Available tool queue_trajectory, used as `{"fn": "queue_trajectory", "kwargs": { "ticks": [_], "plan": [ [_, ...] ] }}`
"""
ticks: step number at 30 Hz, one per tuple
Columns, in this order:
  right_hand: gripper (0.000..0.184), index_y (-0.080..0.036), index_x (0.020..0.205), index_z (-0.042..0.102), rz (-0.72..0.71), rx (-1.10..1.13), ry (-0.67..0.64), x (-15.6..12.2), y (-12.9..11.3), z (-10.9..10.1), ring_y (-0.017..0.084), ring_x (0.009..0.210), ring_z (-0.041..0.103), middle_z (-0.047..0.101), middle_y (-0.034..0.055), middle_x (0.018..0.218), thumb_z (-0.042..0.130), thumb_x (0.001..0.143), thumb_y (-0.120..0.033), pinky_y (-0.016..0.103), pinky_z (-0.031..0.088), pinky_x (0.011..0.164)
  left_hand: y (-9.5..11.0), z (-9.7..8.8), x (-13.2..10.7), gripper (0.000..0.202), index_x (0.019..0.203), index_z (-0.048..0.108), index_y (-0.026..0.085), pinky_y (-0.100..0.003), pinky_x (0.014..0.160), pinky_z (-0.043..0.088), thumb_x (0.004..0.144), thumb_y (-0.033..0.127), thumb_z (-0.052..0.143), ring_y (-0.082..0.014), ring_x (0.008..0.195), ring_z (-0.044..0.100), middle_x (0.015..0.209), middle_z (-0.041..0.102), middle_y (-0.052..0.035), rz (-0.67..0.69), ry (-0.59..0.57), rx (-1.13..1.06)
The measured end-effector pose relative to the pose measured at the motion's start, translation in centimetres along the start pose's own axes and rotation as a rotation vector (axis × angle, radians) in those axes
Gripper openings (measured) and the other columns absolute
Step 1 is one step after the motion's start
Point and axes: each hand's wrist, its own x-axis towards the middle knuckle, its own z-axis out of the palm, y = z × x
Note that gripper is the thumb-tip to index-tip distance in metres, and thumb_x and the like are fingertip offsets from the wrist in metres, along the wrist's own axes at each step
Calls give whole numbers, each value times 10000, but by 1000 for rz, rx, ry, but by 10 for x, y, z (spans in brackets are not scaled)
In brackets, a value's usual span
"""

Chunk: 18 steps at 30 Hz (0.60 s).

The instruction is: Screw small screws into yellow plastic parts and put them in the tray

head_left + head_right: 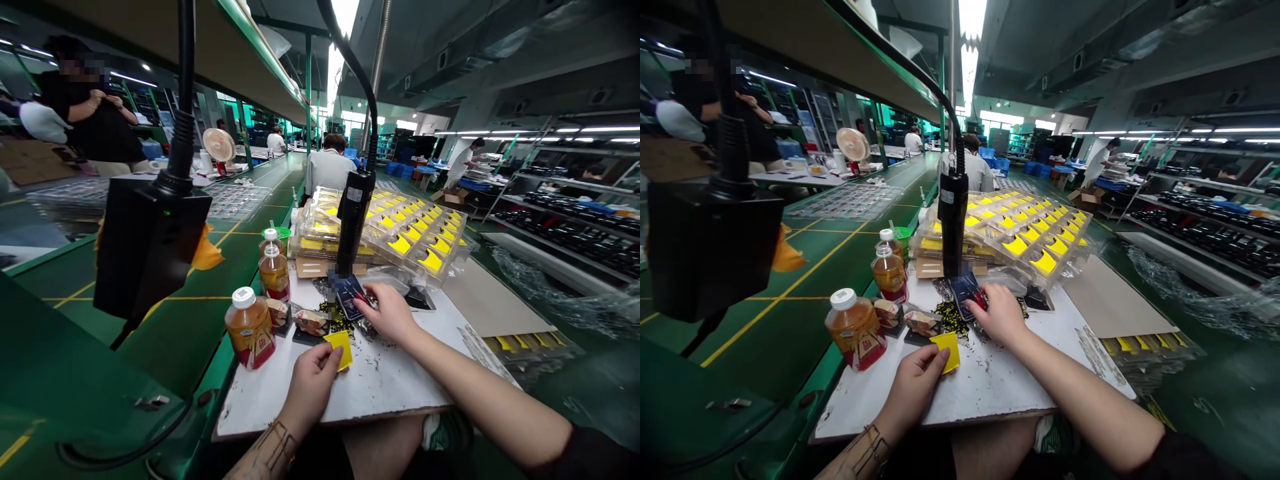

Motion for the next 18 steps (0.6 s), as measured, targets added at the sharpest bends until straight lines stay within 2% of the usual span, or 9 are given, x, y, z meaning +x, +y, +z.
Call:
{"fn": "queue_trajectory", "kwargs": {
  "ticks": [1,3,7,12,18],
  "plan": [
    [675,-127,1316,596,71,-18,-6,13,-2,4,309,1224,571,626,179,1271,513,903,-654,442,461,1054,0,1,0,457,795,678,133,-264,644,471,854,585,636,-186,708,607,746,683,-39,-3,-4,-5],
    [808,-92,1294,596,190,-45,-42,32,-9,14,369,1221,562,616,218,1253,569,813,-740,482,471,1028,-1,2,-1,423,821,675,129,-264,635,472,853,550,647,-185,702,615,751,691,-46,-4,-17,-6],
    [937,-56,1248,591,335,-79,-108,49,-27,33,414,1211,560,598,266,1246,663,670,-790,519,471,1013,-1,2,-1,374,792,679,125,-255,625,453,859,492,652,-174,685,602,738,691,-55,7,-33,20],
    [944,-90,1307,509,419,-82,-130,56,-29,42,382,1224,570,573,239,1291,733,626,-703,482,497,1000,1,2,-3,348,753,670,142,-242,607,419,865,471,652,-158,653,563,682,637,-19,22,-11,49],
    [841,-147,1258,539,371,-66,-152,62,-17,38,331,1156,615,611,171,1224,750,627,-662,408,519,943,-5,3,-3,353,800,653,148,-243,556,422,889,489,625,-155,604,560,698,646,-26,18,7,43]
  ]
}}
